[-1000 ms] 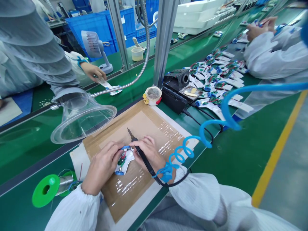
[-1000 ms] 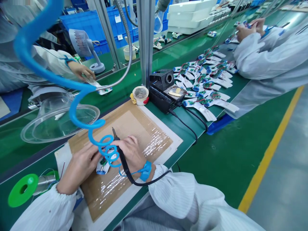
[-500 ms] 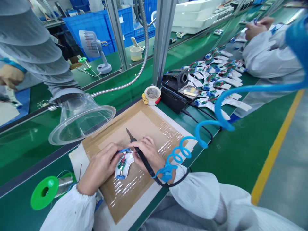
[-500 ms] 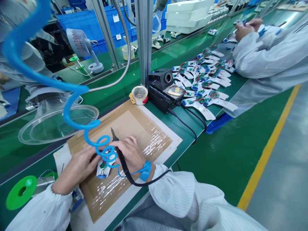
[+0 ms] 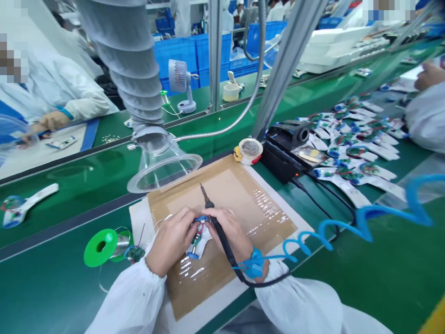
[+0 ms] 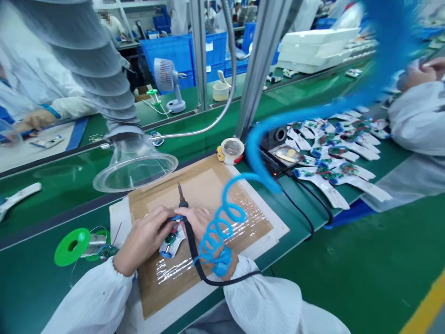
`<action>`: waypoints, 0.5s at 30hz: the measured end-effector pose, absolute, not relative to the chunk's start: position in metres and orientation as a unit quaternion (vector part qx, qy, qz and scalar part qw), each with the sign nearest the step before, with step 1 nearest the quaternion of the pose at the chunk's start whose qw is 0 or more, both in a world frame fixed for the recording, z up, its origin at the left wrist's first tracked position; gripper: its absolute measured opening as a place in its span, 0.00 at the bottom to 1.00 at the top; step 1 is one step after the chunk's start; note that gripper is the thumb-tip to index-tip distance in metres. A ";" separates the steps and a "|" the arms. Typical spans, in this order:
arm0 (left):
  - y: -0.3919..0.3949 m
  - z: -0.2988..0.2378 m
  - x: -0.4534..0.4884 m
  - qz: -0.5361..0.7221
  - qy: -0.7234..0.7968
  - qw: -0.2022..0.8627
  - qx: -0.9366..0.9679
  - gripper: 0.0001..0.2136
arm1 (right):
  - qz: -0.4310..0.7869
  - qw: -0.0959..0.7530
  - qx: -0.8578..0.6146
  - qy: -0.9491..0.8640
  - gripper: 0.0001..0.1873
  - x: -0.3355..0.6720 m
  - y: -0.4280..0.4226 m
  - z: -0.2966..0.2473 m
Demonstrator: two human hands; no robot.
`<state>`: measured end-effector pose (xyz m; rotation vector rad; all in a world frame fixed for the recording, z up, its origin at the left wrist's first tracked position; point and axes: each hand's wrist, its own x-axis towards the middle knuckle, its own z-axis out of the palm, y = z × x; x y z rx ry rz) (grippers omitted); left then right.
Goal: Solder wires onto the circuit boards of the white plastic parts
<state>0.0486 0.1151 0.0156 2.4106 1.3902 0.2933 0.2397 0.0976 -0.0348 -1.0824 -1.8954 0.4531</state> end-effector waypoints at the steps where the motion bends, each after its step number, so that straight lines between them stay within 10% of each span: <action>1: 0.113 0.015 0.049 0.108 0.490 0.165 0.849 0.11 | 0.178 0.442 -0.434 -0.765 0.18 0.239 0.098 -0.034; 15: 0.070 0.023 0.021 0.083 0.599 -0.014 0.796 0.31 | 0.243 0.474 -0.464 -0.708 0.16 0.237 0.097 -0.034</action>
